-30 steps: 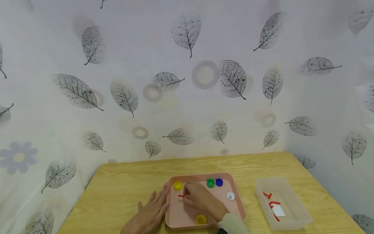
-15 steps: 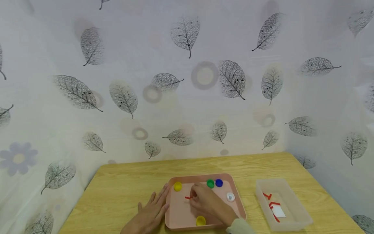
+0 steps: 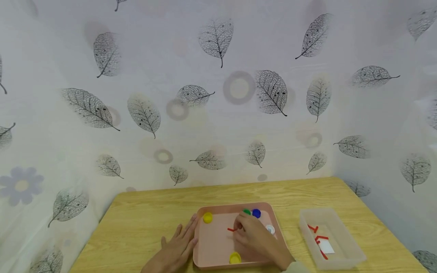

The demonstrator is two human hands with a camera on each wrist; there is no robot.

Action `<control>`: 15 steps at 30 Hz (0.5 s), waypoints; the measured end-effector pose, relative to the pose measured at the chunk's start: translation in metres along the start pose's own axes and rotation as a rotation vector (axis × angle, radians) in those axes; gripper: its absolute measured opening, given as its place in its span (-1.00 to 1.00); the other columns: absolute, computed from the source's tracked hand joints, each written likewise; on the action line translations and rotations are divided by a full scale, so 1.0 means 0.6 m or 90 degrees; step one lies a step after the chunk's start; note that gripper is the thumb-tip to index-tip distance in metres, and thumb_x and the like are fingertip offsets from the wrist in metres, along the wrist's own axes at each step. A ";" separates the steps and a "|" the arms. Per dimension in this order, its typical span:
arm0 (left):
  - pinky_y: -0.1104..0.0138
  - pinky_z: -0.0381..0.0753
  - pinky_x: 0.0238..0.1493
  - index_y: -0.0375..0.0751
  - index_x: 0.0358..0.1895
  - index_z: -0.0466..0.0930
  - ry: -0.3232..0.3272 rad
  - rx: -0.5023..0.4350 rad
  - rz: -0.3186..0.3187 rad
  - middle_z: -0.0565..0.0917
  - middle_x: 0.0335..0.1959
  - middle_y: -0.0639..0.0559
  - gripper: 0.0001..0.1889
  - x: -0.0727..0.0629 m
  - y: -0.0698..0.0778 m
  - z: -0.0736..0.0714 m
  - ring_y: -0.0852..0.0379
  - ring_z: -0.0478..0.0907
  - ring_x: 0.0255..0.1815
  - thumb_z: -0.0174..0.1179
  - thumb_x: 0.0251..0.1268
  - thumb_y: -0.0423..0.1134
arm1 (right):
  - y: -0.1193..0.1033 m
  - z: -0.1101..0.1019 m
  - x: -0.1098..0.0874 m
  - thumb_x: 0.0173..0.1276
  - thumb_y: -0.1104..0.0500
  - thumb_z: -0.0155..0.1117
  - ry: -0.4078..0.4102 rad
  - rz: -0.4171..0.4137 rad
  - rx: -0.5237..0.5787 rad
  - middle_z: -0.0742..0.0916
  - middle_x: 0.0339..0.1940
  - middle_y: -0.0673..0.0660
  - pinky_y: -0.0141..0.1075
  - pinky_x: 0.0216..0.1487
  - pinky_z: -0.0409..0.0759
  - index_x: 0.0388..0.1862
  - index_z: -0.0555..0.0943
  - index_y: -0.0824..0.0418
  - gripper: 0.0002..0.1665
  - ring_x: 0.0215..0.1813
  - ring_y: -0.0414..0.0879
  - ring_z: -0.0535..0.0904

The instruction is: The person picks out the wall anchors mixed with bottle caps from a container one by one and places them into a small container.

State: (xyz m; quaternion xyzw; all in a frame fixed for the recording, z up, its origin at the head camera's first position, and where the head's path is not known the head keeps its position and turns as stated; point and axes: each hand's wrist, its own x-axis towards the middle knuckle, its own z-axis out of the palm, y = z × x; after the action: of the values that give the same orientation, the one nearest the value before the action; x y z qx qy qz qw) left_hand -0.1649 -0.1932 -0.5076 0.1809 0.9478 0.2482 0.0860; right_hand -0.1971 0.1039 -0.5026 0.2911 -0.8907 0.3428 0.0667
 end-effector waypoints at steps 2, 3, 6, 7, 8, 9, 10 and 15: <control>-0.74 -0.23 0.04 0.11 0.70 -0.14 0.000 0.001 0.003 -0.12 0.71 0.15 -0.34 0.001 -0.001 0.001 -0.53 0.01 0.56 -0.32 0.70 0.19 | 0.003 -0.004 -0.007 0.25 0.36 0.43 0.014 -0.016 -0.004 0.53 -0.33 -0.12 -0.43 -0.29 0.53 -0.35 0.60 0.12 -0.81 -0.31 -0.29 0.42; -0.74 -0.23 0.03 0.11 0.70 -0.14 0.001 0.002 0.005 -0.12 0.71 0.15 -0.34 0.001 -0.001 0.001 -0.53 0.01 0.56 -0.32 0.70 0.19 | 0.005 -0.006 -0.010 0.23 0.37 0.43 0.023 -0.028 -0.010 0.52 -0.34 -0.12 -0.44 -0.29 0.53 -0.35 0.60 0.12 -0.80 -0.32 -0.30 0.42; -0.75 -0.24 0.03 0.12 0.71 -0.14 0.002 0.004 0.008 -0.12 0.71 0.15 -0.34 0.002 -0.002 0.002 -0.52 0.01 0.56 -0.33 0.70 0.19 | 0.011 -0.011 -0.018 0.19 0.39 0.43 0.047 -0.061 -0.017 0.52 -0.36 -0.12 -0.44 -0.32 0.52 -0.37 0.58 0.12 -0.78 -0.33 -0.30 0.41; -0.74 -0.23 0.03 0.12 0.71 -0.15 0.002 0.005 0.008 -0.12 0.71 0.15 -0.34 0.002 -0.002 0.002 -0.52 0.01 0.56 -0.33 0.70 0.19 | 0.012 -0.013 -0.021 0.17 0.39 0.43 0.057 -0.070 -0.021 0.53 -0.36 -0.13 -0.44 -0.32 0.52 -0.37 0.58 0.11 -0.77 -0.33 -0.29 0.42; -0.75 -0.23 0.03 0.12 0.70 -0.14 0.003 0.006 0.009 -0.11 0.71 0.15 -0.34 0.002 -0.002 0.002 -0.52 0.02 0.56 -0.33 0.70 0.19 | 0.013 -0.015 -0.023 0.16 0.39 0.43 0.065 -0.077 -0.024 0.54 -0.37 -0.13 -0.44 -0.32 0.52 -0.38 0.58 0.11 -0.77 -0.33 -0.29 0.43; -0.75 -0.22 0.03 0.12 0.70 -0.14 0.005 0.007 0.009 -0.11 0.71 0.15 -0.34 0.002 -0.001 0.002 -0.52 0.03 0.56 -0.33 0.70 0.19 | 0.013 -0.018 -0.025 0.16 0.39 0.42 0.070 -0.081 -0.024 0.55 -0.37 -0.12 -0.44 -0.33 0.52 -0.38 0.58 0.10 -0.76 -0.33 -0.29 0.44; -0.75 -0.22 0.03 0.12 0.70 -0.14 0.004 0.008 0.009 -0.11 0.71 0.15 -0.34 0.002 -0.001 0.002 -0.52 0.03 0.56 -0.34 0.70 0.19 | 0.014 -0.021 -0.028 0.16 0.39 0.42 0.074 -0.084 -0.025 0.56 -0.37 -0.12 -0.43 -0.33 0.52 -0.37 0.58 0.09 -0.76 -0.33 -0.28 0.44; -0.74 -0.22 0.05 0.12 0.71 -0.16 -0.001 0.011 0.005 -0.12 0.71 0.15 -0.34 0.001 0.001 -0.001 -0.50 0.02 0.57 -0.34 0.70 0.19 | 0.015 -0.036 -0.041 0.20 0.36 0.41 0.073 -0.064 -0.016 0.56 -0.34 -0.12 -0.42 -0.31 0.53 -0.34 0.58 0.05 -0.76 -0.31 -0.28 0.43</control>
State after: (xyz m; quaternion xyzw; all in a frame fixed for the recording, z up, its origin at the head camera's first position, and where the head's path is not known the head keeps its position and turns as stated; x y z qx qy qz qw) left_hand -0.1652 -0.1929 -0.5070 0.1857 0.9491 0.2400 0.0840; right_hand -0.1841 0.1351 -0.4991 0.3147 -0.8738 0.3440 0.1381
